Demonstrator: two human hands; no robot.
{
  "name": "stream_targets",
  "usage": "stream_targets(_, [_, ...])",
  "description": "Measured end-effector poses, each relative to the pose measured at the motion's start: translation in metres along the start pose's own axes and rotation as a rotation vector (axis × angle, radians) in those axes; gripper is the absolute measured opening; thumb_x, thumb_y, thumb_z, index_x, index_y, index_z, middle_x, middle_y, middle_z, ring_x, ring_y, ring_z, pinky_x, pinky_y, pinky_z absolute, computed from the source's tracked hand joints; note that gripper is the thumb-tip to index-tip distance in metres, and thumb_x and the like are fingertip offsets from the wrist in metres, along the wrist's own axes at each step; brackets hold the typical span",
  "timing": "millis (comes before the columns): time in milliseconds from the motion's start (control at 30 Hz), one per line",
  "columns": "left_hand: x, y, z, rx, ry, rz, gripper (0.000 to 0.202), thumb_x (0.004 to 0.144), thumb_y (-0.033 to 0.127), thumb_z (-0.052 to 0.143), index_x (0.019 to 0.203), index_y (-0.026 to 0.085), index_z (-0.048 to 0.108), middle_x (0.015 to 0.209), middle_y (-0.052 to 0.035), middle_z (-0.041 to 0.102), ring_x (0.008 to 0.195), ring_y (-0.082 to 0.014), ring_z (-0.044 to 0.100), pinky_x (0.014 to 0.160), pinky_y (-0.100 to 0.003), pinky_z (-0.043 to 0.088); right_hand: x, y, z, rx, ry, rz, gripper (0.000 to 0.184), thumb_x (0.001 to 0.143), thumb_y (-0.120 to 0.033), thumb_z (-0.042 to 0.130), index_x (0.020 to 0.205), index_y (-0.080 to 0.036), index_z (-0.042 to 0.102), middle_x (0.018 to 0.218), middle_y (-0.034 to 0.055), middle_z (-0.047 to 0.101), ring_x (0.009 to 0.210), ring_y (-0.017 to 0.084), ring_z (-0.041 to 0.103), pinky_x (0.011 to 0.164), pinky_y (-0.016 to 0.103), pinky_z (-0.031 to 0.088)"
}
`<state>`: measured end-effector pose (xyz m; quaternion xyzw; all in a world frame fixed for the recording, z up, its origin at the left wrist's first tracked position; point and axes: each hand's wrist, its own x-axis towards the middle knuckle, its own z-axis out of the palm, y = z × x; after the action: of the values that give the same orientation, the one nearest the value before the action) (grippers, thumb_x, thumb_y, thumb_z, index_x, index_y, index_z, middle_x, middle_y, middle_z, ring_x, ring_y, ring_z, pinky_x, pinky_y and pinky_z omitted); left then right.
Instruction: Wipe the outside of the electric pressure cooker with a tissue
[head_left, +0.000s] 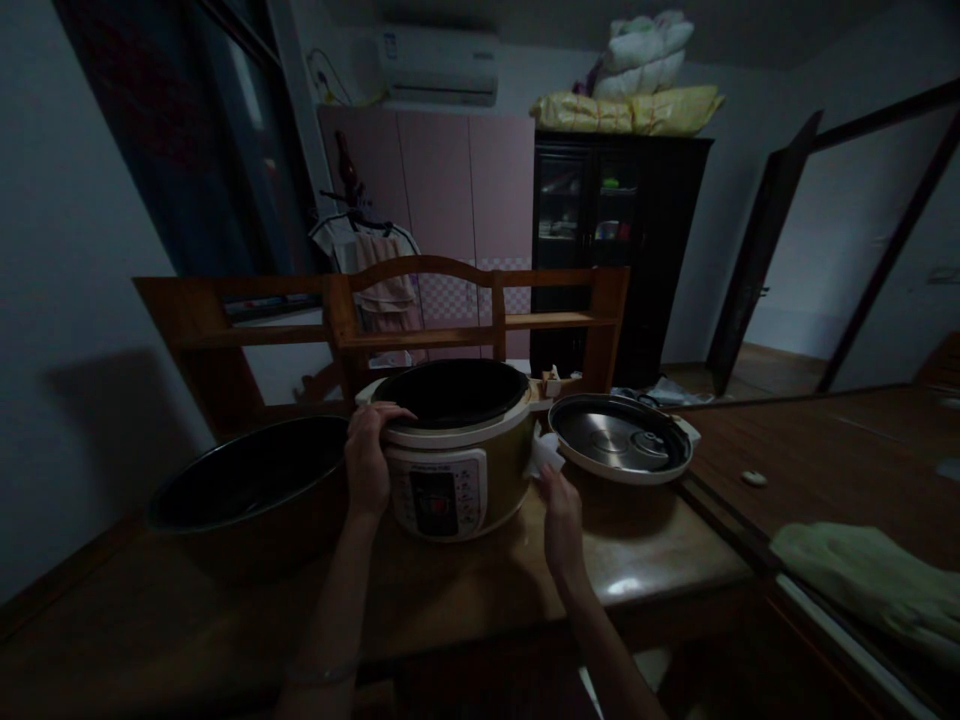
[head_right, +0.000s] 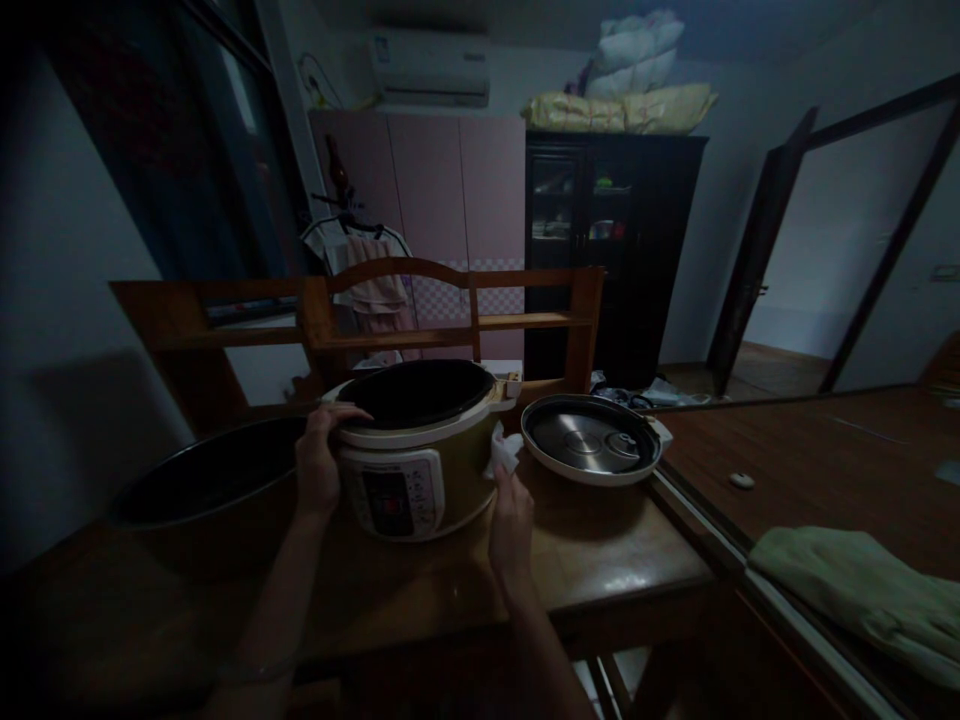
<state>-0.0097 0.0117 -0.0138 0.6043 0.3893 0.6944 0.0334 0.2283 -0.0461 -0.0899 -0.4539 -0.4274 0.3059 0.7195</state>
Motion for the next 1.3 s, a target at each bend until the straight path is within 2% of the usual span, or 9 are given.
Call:
stream_targets(133, [0.0,0.0,-0.002,0.008,-0.025,-0.005,0.056,0.103,0.039,0.024,0.083,0.021,0.073,0.101,-0.0051,0.069,0.11,-0.0212,0.059,0.109,-0.036,0.036,0.013,-0.013,0.009,-0.035,-0.12,-0.069,0.043,0.096,-0.047,0.048,0.122,-0.024,0.072,0.124,0.005,0.072,0.121,0.026,0.061,0.104,0.037,0.041])
stream_targets(333, [-0.001,0.0,0.0,0.033,-0.009,-0.019,0.058,0.103,0.041,0.022,0.082,0.021,0.072,0.101,-0.0053,0.069,0.111,-0.0214,0.058,0.108,-0.035,0.037,0.002,0.003,0.003,-0.081,-0.134,-0.044,0.044,0.096,-0.045,0.047,0.125,-0.021,0.071,0.122,0.0076,0.073,0.119,0.027,0.063,0.103,0.037,0.043])
stream_targets(467, [-0.001,0.0,0.0,0.038,-0.01,-0.017,0.057,0.103,0.041,0.022,0.083,0.021,0.072,0.101,-0.0053,0.069,0.112,-0.0214,0.058,0.109,-0.036,0.037,-0.008,0.014,-0.004,-0.133,-0.118,0.017,0.042,0.096,-0.046,0.049,0.115,-0.021,0.076,0.114,0.0085,0.076,0.108,0.027,0.067,0.093,0.034,0.047])
stream_targets(733, [-0.001,-0.002,-0.001,0.035,-0.012,-0.006,0.056,0.103,0.039,0.023,0.084,0.022,0.073,0.102,-0.0053,0.069,0.112,-0.0218,0.058,0.108,-0.036,0.037,-0.018,0.023,-0.011,-0.206,-0.148,0.063,0.041,0.095,-0.046,0.048,0.108,-0.019,0.077,0.104,0.0078,0.077,0.097,0.026,0.068,0.086,0.031,0.046])
stream_targets(900, [-0.001,-0.003,0.0,0.034,-0.014,-0.003,0.055,0.102,0.038,0.023,0.084,0.022,0.073,0.103,-0.0053,0.069,0.112,-0.022,0.058,0.108,-0.037,0.036,-0.022,0.032,-0.016,-0.295,-0.159,0.098,0.044,0.093,-0.05,0.047,0.088,-0.017,0.076,0.084,0.0077,0.074,0.079,0.023,0.064,0.074,0.03,0.044])
stream_targets(1067, [-0.001,-0.003,0.001,0.04,-0.003,-0.018,0.056,0.102,0.041,0.023,0.083,0.022,0.073,0.102,-0.0052,0.069,0.113,-0.0221,0.058,0.109,-0.037,0.036,-0.028,0.035,-0.015,-0.31,-0.155,0.117,0.046,0.092,-0.054,0.046,0.083,-0.018,0.074,0.078,0.0064,0.071,0.077,0.023,0.061,0.072,0.03,0.043])
stream_targets(1133, [-0.001,-0.003,0.001,0.042,-0.003,-0.027,0.056,0.102,0.041,0.023,0.083,0.022,0.072,0.103,-0.0051,0.069,0.113,-0.0221,0.057,0.109,-0.036,0.036,-0.032,0.035,-0.012,-0.288,-0.15,0.119,0.046,0.092,-0.053,0.046,0.087,-0.018,0.075,0.083,0.0075,0.073,0.081,0.024,0.063,0.076,0.032,0.044])
stream_targets(1300, [-0.002,-0.001,0.0,0.04,-0.005,-0.03,0.056,0.102,0.041,0.023,0.084,0.022,0.072,0.102,-0.0051,0.069,0.113,-0.022,0.058,0.109,-0.036,0.037,-0.037,0.031,-0.006,-0.221,-0.105,0.125,0.045,0.092,-0.049,0.047,0.109,-0.019,0.075,0.107,0.0096,0.075,0.107,0.028,0.064,0.095,0.038,0.044])
